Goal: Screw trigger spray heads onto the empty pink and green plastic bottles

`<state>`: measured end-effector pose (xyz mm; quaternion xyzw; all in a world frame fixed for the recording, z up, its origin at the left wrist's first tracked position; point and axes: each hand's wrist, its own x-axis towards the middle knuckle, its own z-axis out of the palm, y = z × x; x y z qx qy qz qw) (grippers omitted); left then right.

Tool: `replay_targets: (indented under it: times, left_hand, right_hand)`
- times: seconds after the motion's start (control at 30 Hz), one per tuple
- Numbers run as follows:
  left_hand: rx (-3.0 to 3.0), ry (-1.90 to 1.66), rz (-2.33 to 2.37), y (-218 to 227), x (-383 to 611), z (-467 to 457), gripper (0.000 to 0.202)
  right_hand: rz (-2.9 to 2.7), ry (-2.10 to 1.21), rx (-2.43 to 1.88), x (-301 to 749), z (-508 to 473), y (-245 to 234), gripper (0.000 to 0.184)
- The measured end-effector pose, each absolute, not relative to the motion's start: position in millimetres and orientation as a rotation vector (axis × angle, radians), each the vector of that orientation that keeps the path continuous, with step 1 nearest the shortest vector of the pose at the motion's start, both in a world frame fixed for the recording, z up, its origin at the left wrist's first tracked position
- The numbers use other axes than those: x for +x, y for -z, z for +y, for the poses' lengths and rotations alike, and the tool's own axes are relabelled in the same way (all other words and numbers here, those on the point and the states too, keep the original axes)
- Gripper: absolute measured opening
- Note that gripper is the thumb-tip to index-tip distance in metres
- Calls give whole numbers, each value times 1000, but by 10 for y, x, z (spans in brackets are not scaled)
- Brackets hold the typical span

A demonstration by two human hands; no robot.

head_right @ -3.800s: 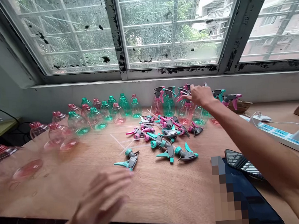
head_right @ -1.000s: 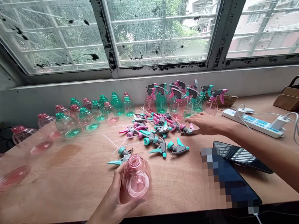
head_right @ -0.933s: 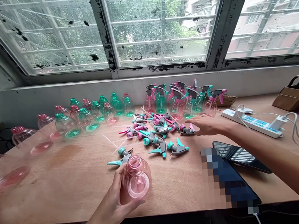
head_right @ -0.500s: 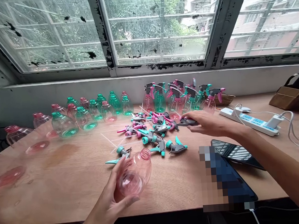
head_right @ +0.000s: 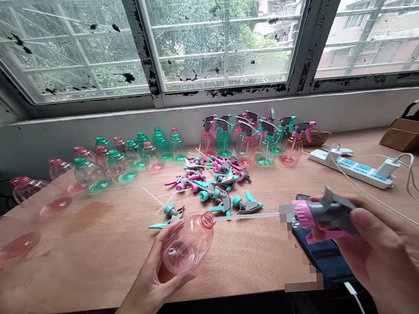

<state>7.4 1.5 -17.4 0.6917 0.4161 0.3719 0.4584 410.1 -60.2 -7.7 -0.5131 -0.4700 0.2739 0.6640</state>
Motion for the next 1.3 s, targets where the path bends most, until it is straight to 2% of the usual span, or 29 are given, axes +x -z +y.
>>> replay_targets:
  times: [0.03, 0.1, 0.27, 0.33, 0.43, 0.47, 0.53, 0.6, 0.67, 0.8, 0.93, 1.1, 1.3]
  left_hand:
    - [1730, -909, 1023, 175, 71, 19, 76]
    - [1822, -896, 1007, 196, 60, 28, 77]
    - [2190, -813, 968, 232, 63, 17, 88]
    - [2359, -685, 958, 113, 99, 16, 90]
    - [2560, -401, 876, -285, 220, 120, 89]
    - [2595, -315, 831, -455, 290, 205, 86]
    - [2624, -146, 702, -786, 493, 473, 66]
    - [2623, -153, 681, -1029, 783, 869, 49]
    - [2641, -197, 764, -1128, 1123, 1348, 43]
    - [2646, -111, 1030, -968, 1670, 2246, 33]
    - [2609, 13, 1173, -687, 1781, 2744, 33]
    - [2606, 94, 1224, -510, 1617, 2894, 33]
    - [2618, 167, 1249, -527, 1409, 2729, 33]
  right_hand:
    - [-975, -688, -1121, 3999, -562, 1, 17]
    - [-914, -792, -1108, 3737, -498, -135, 18]
    - [-1202, -1058, -1214, 3207, -447, -107, 41]
    - [-1275, -1173, -1274, 3140, -432, 35, 47]
    - [-1223, -1241, -1310, 3129, -403, 269, 37]
    - [-1192, -1228, -1321, 3129, -395, 331, 37]
    - [-1139, -1209, -1326, 3116, -382, 409, 39]
    - [-1119, -1212, -1287, 3086, -375, 427, 38]
    - [-1124, -1206, -1254, 3053, -371, 409, 36]
    - [-1157, -1154, -1281, 3040, -373, 378, 36]
    - [-1148, -1147, -1296, 3081, -380, 396, 37]
    - [-1106, -1178, -1304, 3088, -387, 395, 34]
    - [-1130, -1188, -1288, 3061, -392, 361, 33]
